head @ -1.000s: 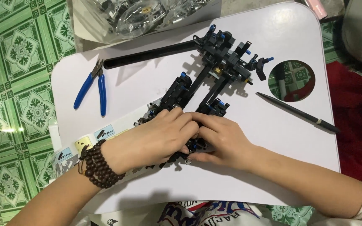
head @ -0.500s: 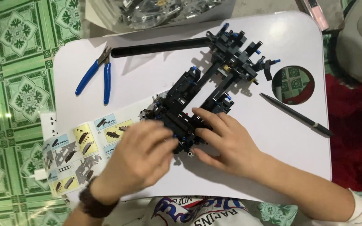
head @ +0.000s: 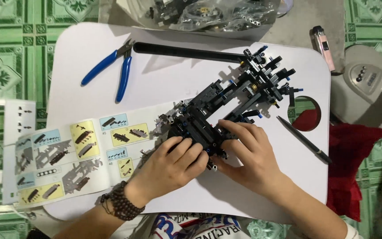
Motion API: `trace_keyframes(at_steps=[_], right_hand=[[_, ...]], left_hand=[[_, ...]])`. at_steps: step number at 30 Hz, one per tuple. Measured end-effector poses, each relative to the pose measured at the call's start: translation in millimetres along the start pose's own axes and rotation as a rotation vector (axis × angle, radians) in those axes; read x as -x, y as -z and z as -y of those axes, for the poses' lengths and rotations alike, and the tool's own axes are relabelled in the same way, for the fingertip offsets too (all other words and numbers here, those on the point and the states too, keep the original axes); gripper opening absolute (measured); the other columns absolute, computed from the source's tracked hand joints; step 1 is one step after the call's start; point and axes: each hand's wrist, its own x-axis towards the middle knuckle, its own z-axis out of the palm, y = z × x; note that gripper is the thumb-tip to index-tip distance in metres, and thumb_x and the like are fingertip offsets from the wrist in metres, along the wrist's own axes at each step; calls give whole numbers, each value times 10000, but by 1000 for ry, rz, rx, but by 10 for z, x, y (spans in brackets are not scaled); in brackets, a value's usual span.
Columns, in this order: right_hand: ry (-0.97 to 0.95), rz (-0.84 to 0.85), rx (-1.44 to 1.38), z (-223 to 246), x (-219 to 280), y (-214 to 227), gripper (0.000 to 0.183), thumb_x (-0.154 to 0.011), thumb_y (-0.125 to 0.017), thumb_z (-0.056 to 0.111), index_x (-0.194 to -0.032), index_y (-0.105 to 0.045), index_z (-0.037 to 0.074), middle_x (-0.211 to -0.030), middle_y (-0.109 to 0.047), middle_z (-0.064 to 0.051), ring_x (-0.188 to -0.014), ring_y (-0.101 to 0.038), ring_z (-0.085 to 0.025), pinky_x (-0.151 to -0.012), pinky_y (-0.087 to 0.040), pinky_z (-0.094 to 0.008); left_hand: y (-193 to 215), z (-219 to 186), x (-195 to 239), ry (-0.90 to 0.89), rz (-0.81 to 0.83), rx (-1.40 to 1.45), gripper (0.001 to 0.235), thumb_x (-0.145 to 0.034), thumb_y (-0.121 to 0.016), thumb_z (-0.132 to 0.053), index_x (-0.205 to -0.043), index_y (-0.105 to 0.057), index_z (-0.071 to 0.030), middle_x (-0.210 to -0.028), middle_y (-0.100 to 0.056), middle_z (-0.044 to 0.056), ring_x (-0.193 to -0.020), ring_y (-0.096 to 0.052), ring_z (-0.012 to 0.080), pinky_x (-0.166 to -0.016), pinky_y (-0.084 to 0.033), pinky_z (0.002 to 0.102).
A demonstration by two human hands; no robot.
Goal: The person assembles a black mechanical model using small plastic parts and a blue-handled tool. They follow an instruction booklet, repeatedly pick up and place parts, and use the tool to press or adjust components on the partially built structure.
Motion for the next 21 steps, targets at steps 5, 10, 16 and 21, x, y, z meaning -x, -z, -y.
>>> trace_keyframes(at_steps=[5, 10, 16, 21], right_hand=[[154, 42, 61, -32, -92, 64, 381, -672, -778, 167, -967, -561, 62, -1267, -522, -141, -1127, -529, -302, -934, -410, -422], [317, 197, -18, -161, -157, 38, 364, -713, -728, 193, -1038, -634, 58, -1303, -499, -140, -1233, -468, -327, -1035, -375, -493], [354, 101, -98, -157, -128, -62, 242, -750, -711, 138, -952, -664, 12, -1163, -611, -133, -1141, -555, -328, -975, -445, -471], [360, -1, -66, -181, -84, -118, 163, -740, -744, 100, -853, -644, 37, -1069, -646, -119, -1028, -628, -303, -932, -487, -467]], left_hand=[[-52, -33, 15, 24, -11, -27, 235, -855, -588, -184, -1067, -494, -144, -1134, -476, 50, -1057, -428, 196, -931, -343, 335], [-90, -15, -34, -16, -86, 4, 166, -859, -583, -197, -1001, -530, -128, -1054, -518, 30, -996, -465, 180, -899, -341, 332], [-44, 9, -29, -103, -191, -49, 80, -856, -602, -128, -934, -615, -112, -961, -571, 6, -875, -529, 150, -811, -419, 261], [-59, 7, -17, -104, -198, -98, 112, -877, -597, -130, -975, -645, -103, -973, -569, 3, -892, -568, 138, -784, -425, 233]])
